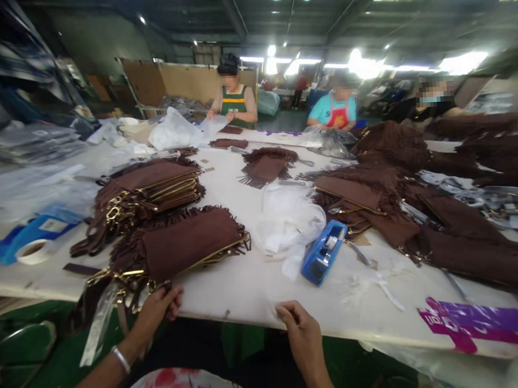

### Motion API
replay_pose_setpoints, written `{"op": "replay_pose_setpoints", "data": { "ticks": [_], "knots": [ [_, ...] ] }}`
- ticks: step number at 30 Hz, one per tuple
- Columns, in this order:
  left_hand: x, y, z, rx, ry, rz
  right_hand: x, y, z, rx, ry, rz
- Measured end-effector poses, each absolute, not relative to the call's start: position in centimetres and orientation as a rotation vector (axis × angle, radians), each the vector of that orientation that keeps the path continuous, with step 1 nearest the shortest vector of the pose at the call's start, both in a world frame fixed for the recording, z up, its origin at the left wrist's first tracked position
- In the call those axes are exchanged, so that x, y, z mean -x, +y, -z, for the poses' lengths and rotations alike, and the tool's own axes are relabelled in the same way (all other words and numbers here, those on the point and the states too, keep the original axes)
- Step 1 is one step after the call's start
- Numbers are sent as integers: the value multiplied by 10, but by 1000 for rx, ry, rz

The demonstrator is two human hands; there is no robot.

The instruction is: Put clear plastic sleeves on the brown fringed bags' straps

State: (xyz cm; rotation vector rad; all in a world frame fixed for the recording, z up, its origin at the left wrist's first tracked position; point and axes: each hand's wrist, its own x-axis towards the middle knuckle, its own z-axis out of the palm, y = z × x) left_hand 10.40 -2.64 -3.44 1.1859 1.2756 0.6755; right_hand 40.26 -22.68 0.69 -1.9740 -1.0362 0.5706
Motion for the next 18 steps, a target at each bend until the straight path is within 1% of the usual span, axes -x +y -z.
{"op": "replay_pose_setpoints", "data": {
  "ticks": [4,8,10,14,16,18],
  "knots": [
    [-98,-32,32,-1203,1283,-667,-377,-213,-37,1814,-1061,-741],
    [-82,-69,28,-1234,1428,-712,-345,-208,-44,1749,-1051,-834],
    [-77,-95,20,-1311,1482,-776,-328,-206,-45,1737,-1049,-886],
    [-83,-128,-16,-1631,1274,-801,-293,-198,-49,1738,-1082,-945],
    [-88,-127,-35,-1702,1046,-729,-278,-192,-53,1730,-1138,-955],
    [-90,-120,-44,-1622,849,-589,-265,-186,-59,1688,-1209,-967]
  ]
}}
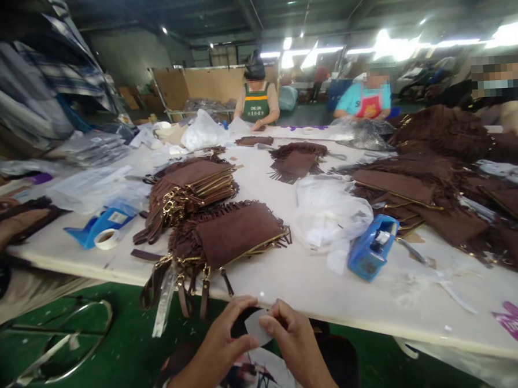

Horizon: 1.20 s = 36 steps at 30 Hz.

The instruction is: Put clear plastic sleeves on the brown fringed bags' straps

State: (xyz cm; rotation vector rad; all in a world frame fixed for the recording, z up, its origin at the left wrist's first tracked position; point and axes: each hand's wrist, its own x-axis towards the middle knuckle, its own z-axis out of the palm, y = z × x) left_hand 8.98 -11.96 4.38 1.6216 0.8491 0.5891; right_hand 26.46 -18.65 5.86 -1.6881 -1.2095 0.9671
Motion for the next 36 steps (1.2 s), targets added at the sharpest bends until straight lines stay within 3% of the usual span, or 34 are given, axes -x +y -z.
{"op": "replay_pose_setpoints", "data": {
  "ticks": [9,22,30,36],
  "knots": [
    [-57,-88,-11,-1245,858,-509,-233,-162,-53,1753,-1336,-916],
    [-31,-73,-9,-1538,1021,-507,-212,-121,-34,1876,-1431,-897],
    [-22,-62,4,-1429,1091,-452,-203,-95,-18,1832,-1367,-1127],
    [-14,-59,7,-1272,1064,-496,-193,-96,-26,1530,-1235,-1392]
  ]
}}
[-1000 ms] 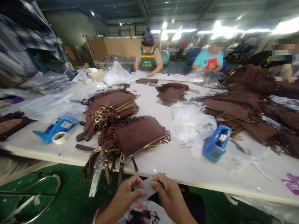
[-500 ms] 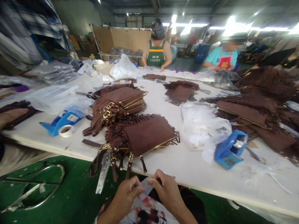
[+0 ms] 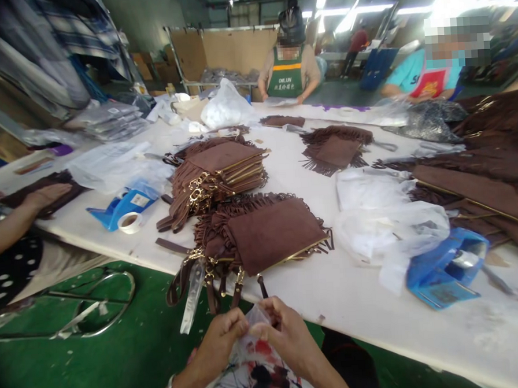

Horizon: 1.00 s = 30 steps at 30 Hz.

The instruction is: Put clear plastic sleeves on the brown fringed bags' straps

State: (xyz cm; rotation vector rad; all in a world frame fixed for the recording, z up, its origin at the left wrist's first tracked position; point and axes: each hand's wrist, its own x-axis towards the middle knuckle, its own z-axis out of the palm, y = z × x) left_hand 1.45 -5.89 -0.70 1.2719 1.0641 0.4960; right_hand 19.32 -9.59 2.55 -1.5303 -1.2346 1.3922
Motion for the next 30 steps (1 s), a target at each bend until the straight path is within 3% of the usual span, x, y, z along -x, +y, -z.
{"op": "replay_pose_setpoints", "data": {
  "ticks": [8,15,22,30],
  "knots": [
    [-14,-65,22,-1131,1014,-562,-175,-105,-3,1613,-950,-1333],
    [-14,-72,32,-1109,1047,-598,-174,-115,3,1488,-834,-1538],
    [-21,-81,29,-879,858,-524,-184,-123,1,1704,-1027,-1186],
    [-5,-77,44,-957,945,-313,-187,-129,-4,1794,-1079,-1162]
  ]
}}
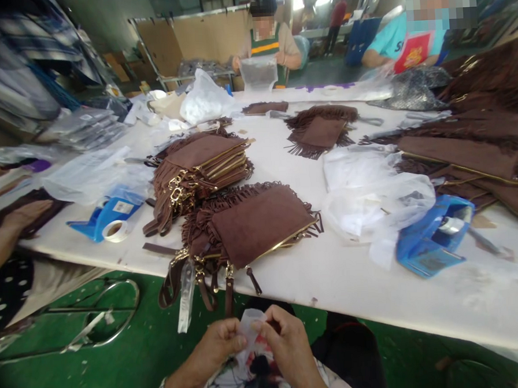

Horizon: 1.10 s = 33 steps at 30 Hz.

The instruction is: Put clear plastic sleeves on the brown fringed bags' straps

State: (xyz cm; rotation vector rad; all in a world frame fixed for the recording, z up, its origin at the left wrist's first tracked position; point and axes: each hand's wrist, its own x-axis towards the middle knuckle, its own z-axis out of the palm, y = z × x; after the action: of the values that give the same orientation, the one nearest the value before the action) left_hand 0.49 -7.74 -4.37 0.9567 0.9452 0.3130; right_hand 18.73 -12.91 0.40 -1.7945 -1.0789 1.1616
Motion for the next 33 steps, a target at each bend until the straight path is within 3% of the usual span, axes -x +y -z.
{"op": "replay_pose_setpoints", "data": {
  "ticks": [4,11,26,33],
  "knots": [
    [-3,-69,31,-1088,947,-228,-181,-127,0,1836,-1067,-1200],
    [-5,-68,9,-1224,1166,-581,-172,-120,5,1901,-1077,-1177],
    [-23,-79,14,-1245,1226,-611,-162,-130,13,1951,-1140,-1066],
    [-24,-78,11,-1280,1225,-642,-172,-133,-4,1618,-1014,-1408]
  ]
}}
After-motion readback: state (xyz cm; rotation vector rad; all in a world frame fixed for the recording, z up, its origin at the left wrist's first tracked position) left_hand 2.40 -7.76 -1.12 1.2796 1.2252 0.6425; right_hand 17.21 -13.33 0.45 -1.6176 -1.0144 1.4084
